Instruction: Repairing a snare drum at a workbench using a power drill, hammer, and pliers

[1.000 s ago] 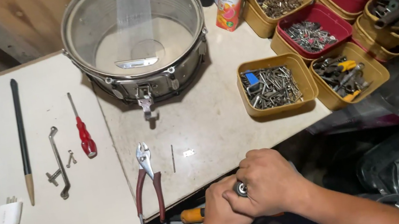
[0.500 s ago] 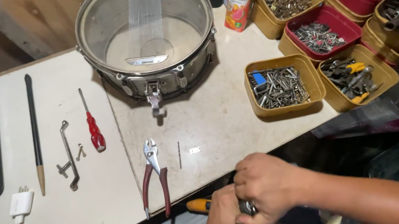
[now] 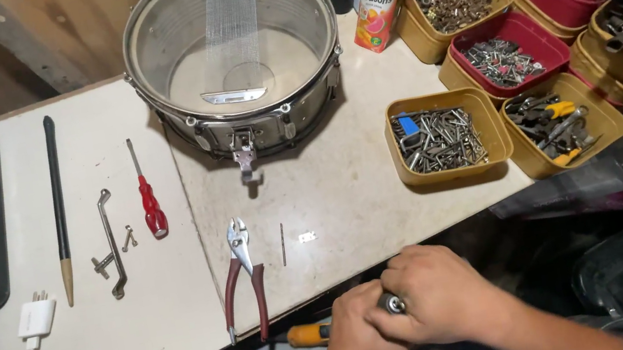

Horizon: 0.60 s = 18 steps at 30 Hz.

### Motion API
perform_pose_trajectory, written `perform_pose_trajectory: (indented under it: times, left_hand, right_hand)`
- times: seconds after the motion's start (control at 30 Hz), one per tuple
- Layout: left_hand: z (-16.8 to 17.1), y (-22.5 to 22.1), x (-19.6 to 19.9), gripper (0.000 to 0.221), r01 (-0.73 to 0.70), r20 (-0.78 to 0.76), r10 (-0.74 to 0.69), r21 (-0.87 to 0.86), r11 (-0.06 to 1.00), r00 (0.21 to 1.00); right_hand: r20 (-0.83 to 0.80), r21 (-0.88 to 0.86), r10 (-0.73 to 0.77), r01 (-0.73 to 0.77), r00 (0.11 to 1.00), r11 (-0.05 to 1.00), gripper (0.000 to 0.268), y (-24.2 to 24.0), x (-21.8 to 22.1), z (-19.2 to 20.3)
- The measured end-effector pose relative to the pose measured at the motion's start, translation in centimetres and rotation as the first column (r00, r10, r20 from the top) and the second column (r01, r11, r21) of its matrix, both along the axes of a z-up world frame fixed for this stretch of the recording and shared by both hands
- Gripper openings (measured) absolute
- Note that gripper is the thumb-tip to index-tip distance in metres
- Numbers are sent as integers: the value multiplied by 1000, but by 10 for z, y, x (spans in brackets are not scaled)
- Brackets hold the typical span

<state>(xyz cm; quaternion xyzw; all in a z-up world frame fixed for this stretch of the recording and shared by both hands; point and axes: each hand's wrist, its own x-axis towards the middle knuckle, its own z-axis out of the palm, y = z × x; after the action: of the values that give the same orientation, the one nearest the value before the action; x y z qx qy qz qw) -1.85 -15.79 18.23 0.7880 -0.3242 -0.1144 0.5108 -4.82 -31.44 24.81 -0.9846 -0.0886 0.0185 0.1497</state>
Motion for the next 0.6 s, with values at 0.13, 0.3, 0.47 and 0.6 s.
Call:
perform_pose_trajectory:
  times: [0.13,0.3,0.47,0.6]
  left_hand:
    - [-4,3,2,27,105,21,-105,2,995,994]
    - [0,-3,4,19,4,-52,-3,25,1000,999]
    - [-3,-4,2,17,-16,0,16,120,993,1000]
    - [-2,4,-2,18,43,14,-41,-95,995,999]
  right_hand:
    - [-146,259,219,-176,965,950,51,-17,-4,27]
    - [-48,-107,-160,154,986,982,73,0,-16,0]
    - [-12,-128,-258,254,966,959,66,11,-4,-10]
    - [258,50,139,-157,956,986,47,1,1,-14]
